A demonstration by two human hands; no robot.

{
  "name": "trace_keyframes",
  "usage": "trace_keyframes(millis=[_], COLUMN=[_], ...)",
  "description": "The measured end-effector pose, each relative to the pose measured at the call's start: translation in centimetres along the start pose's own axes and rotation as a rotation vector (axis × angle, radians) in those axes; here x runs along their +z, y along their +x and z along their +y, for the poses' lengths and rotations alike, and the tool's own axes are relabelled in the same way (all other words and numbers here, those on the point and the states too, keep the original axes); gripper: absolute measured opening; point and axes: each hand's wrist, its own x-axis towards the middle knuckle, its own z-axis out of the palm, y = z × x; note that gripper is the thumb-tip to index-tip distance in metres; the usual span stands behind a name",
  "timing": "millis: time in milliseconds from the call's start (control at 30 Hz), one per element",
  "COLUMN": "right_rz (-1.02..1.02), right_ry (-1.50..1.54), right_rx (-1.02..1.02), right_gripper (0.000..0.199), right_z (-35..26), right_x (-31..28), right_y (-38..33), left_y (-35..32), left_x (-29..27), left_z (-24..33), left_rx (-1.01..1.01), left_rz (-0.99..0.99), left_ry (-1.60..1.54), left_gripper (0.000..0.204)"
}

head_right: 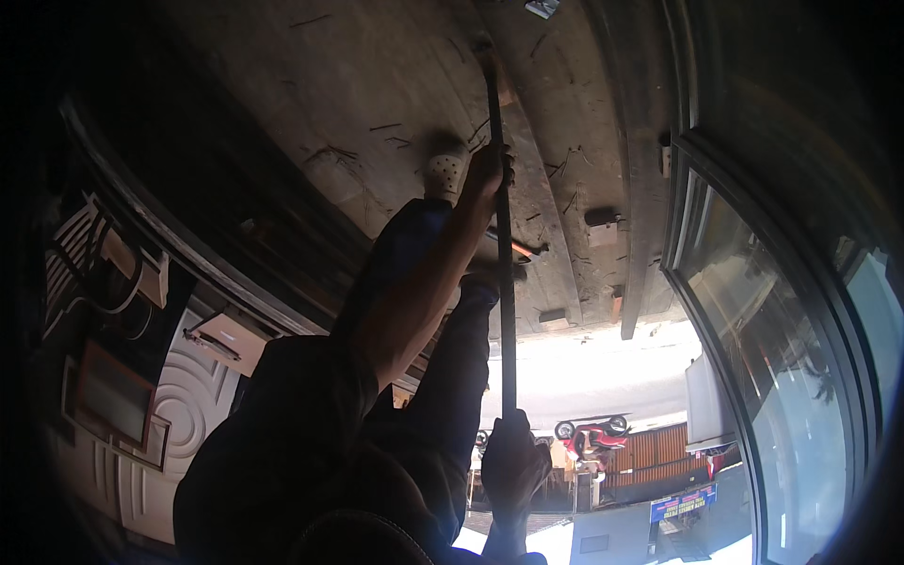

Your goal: The person is working on a wooden ceiling or roof structure. They use a long metal rod to pry and adjust wooden planks and then use pliers to manipulate nails or fasteners embedded in the wood.

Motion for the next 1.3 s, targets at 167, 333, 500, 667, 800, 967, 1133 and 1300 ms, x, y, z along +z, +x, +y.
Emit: trace_keyframes(millis=[167,333,500,667,800,967,1133,1300], right_rz=[0.063,0.215,0.348,0.505,0.349,0.343,0.442,0.463], right_ry=[-0.108,-0.223,-0.159,-0.114,0.028,0.148,0.187,0.199], right_rx=[-0.146,-0.197,-0.202,-0.331,-0.263,-0.307,-0.323,-0.393], right_gripper=[0.005,0.015,0.014,0.017,0.022,0.026,0.033,0.037], right_z=[0.5,6.4,18.5,26.0,27.5,28.3,31.4,33.5], right_x=[0.4,4.6,15.4,21.5,19.5,23.2,30.7,33.8], right_y=[3.5,6.4,13.1,21.8,24.5,26.4,31.2,35.4], left_y=[1.0,-0.2,-4.1,-7.6,-7.1,-3.0,-2.0,-1.0], left_x=[1.4,2.9,1.9,-1.2,-2.4,-2.4,-1.8,-5.3], left_z=[1.8,1.1,-6.8,-16.8,-22.8,-28.5,-31.7,-31.6], left_rx=[0.051,0.022,0.227,0.138,0.196,0.208,0.249,0.355], left_rz=[0.057,0.032,0.135,0.076,0.126,0.063,0.055,0.051], left_ry=[-0.039,0.107,0.746,0.735,0.833,0.604,0.877,0.955], left_gripper=[0.029,0.031,0.059,0.072,0.069,0.068,0.080,0.063])
